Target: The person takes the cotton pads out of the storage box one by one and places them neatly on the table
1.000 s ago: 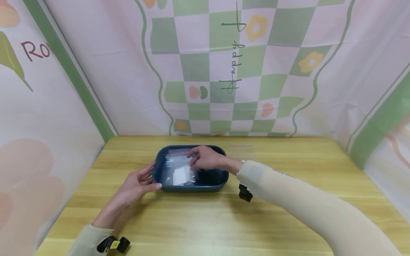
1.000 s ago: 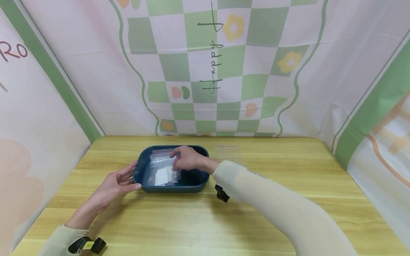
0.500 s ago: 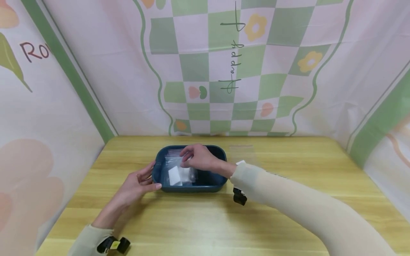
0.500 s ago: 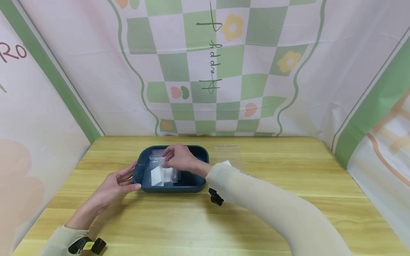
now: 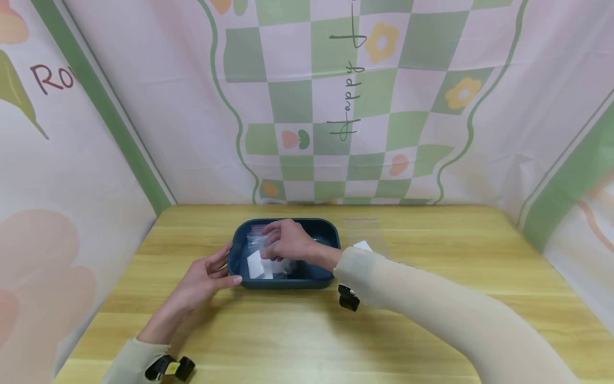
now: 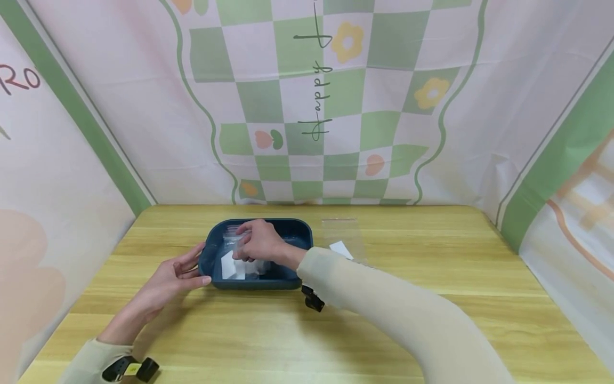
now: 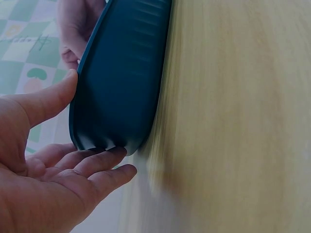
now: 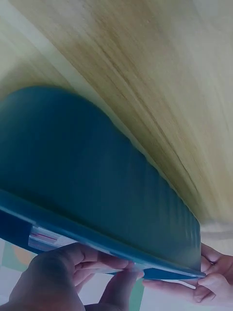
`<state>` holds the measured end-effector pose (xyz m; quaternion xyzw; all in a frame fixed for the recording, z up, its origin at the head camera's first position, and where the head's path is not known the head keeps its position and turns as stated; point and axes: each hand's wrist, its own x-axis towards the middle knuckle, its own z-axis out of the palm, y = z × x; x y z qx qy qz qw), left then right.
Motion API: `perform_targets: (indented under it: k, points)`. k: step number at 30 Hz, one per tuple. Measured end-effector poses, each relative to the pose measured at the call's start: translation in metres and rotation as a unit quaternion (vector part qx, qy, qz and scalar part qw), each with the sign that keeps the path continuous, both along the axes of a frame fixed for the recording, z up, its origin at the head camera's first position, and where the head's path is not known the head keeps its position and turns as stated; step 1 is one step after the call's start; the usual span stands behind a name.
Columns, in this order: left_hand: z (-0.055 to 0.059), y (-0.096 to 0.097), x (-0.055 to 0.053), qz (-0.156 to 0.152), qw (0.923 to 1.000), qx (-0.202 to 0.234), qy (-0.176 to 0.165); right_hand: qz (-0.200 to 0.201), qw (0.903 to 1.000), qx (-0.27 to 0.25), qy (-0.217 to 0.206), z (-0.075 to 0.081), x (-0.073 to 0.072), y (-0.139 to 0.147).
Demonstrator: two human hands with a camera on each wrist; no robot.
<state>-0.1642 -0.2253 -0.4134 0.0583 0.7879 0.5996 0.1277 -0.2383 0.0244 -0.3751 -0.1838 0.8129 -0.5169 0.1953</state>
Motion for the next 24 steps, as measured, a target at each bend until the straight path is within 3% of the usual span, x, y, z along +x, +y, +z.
perform_targets:
  k: [9,24]
  points:
    - [0.001,0.001,0.001,0.001,1.0000,0.000,0.005,-0.007,0.9998,0.019,-0.006,0.000,0.003,0.003]
    - [0.001,0.001,0.001,-0.005,0.9998,-0.004,0.018,0.020,0.9984,0.051,0.013,0.005,0.001,0.020]
